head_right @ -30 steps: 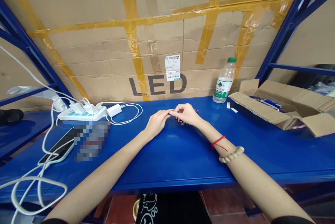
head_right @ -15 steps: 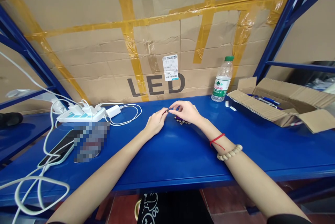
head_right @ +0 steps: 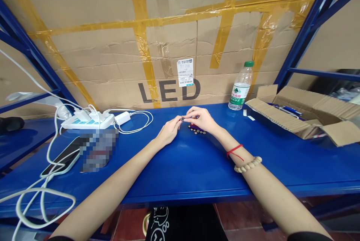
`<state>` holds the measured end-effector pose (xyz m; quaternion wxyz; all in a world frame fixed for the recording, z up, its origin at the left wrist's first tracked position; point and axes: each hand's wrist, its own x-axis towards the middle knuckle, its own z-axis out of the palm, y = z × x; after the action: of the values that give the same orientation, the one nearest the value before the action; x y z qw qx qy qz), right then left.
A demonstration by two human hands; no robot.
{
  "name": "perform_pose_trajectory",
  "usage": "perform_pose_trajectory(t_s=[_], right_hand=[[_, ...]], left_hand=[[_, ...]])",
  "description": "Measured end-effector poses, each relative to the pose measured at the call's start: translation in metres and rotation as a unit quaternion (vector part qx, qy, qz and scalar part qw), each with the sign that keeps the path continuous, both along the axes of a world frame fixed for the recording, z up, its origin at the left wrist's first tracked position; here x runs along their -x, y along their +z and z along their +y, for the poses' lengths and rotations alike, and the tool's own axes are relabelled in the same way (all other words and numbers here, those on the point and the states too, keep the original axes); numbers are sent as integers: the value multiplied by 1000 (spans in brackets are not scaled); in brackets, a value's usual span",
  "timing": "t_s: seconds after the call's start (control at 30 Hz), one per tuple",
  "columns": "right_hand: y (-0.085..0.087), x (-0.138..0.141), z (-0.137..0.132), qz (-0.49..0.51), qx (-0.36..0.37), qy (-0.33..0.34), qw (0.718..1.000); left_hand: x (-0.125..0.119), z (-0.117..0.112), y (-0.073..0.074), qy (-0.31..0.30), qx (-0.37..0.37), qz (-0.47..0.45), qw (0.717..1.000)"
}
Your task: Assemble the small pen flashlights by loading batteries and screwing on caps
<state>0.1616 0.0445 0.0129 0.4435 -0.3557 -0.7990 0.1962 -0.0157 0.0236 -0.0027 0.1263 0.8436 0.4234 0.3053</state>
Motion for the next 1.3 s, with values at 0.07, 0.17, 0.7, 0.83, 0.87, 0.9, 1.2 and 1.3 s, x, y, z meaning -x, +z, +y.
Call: perform_pose_trajectory(t_s=[0.07, 0.17, 0.7, 0.83, 0.87, 0.9, 1.2, 1.3], right_hand=[[0, 0, 0, 1, 6, 5, 1000], [1, -1, -2, -2, 11, 13, 1000], [0, -3, -2, -20, 52, 56, 997], [-2, -3, -2, -38, 42, 50, 997], [-3, -3, -2, -37, 43, 51, 997], [-3, -2, -3, -36, 44, 51, 997], [-7, 2, -4, -28, 55, 49, 997], [-6, 3, -6, -26, 57, 48, 997]], left_hand=[[0, 1, -1, -23, 4, -8, 1000], [1, 2, -2, -43, 11, -15, 999], [3, 7, -5, -81, -8, 15, 997], [3, 10, -8, -68, -30, 52, 996], [4, 10, -9, -67, -36, 60, 995], [4, 11, -10, -67, -40, 66, 995], [5, 13, -11, -73, -80, 70, 992], [5, 11, -9, -52, -91, 91, 990]])
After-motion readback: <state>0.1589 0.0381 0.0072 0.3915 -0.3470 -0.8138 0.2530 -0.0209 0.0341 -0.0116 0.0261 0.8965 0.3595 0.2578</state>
